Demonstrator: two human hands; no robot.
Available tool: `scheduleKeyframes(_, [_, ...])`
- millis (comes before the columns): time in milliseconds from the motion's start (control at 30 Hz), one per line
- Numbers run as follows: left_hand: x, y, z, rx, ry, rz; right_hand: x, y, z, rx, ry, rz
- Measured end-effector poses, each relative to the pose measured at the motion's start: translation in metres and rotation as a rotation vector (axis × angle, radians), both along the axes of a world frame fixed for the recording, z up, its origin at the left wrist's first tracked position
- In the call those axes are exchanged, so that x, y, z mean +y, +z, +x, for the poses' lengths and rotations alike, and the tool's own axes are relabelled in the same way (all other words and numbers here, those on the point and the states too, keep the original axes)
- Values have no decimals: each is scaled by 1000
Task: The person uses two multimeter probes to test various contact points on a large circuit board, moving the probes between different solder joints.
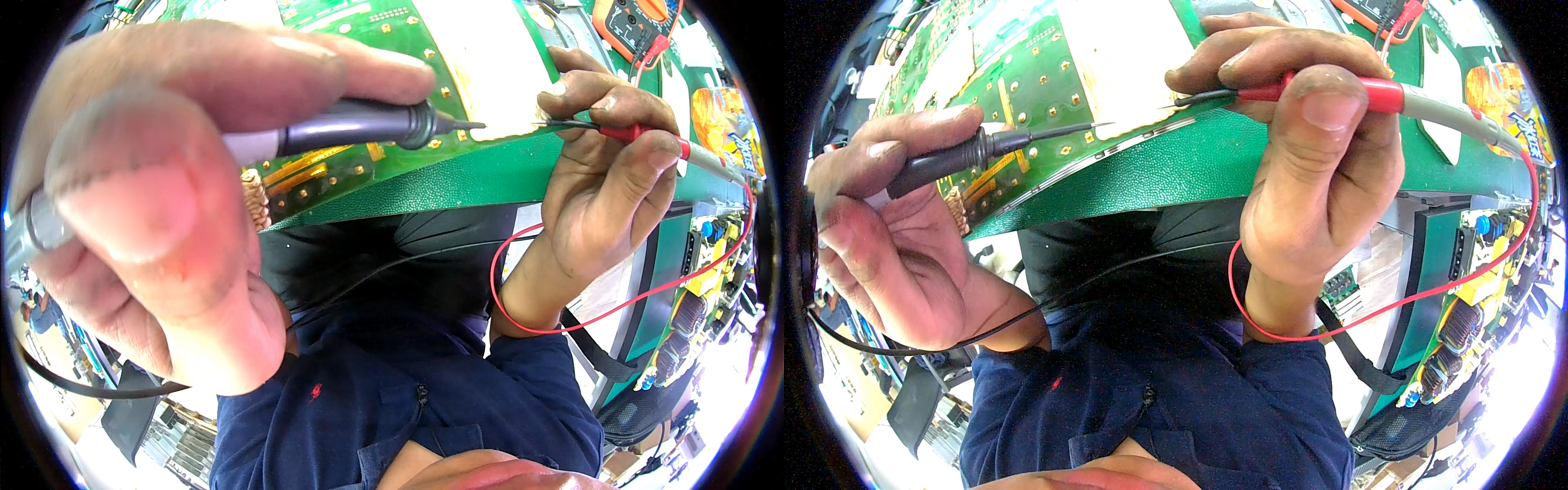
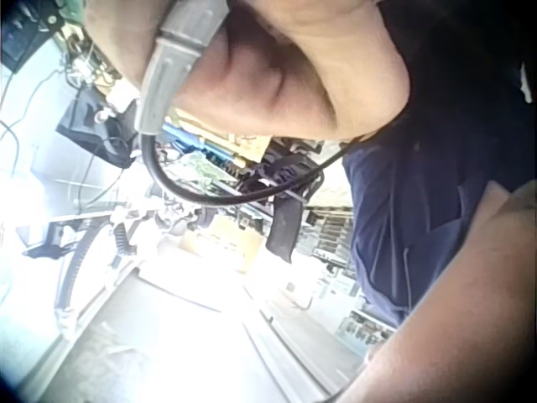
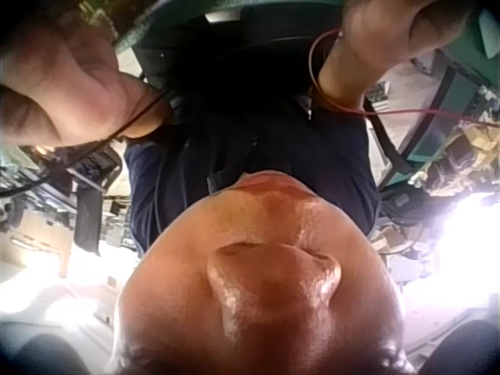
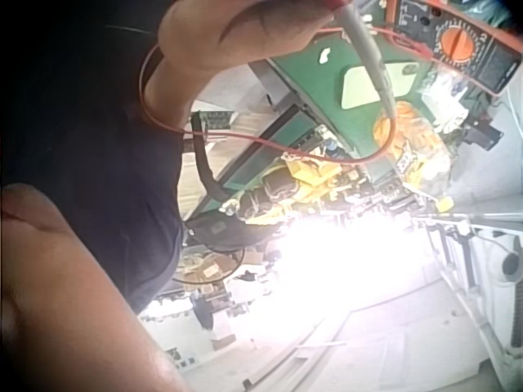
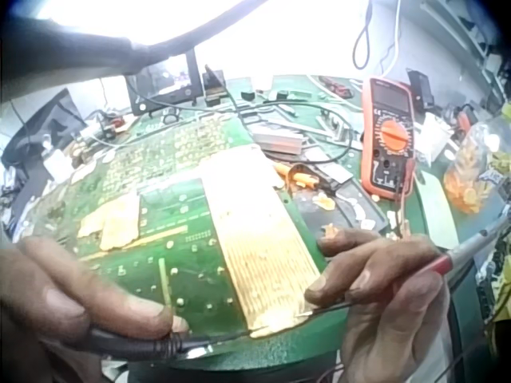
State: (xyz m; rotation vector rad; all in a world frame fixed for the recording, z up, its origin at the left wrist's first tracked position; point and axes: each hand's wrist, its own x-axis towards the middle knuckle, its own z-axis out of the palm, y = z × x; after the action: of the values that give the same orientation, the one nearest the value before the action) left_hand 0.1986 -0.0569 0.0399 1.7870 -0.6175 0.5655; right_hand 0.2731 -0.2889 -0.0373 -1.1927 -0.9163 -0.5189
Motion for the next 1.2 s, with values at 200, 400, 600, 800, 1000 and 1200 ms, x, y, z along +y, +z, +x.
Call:
scheduleKeyframes(200, [-8, 0, 2, 9, 36, 26, 3, 5, -5, 77, -71, -37])
scheduleKeyframes(400, [-36, 8, -7, 144, 134, -202, 14, 15, -14, 182, -116, -2])
scheduleKeyframes(600, [-40, 13, -7, 141, 182, -151, 9, 15, -15, 198, -71, 72])
scheduleKeyframes(800, [-29, 5, -8, 84, 168, -279, 17, 15, -11, 190, -64, 91])
scheduleKeyframes(1000, [-17, 6, -3, 97, 142, -73, 10, 12, -11, 155, -82, -2])
scheduleKeyframes(1200, [-8, 1, -3, 5, 126, -39, 9, 11, -9, 130, -70, -31])
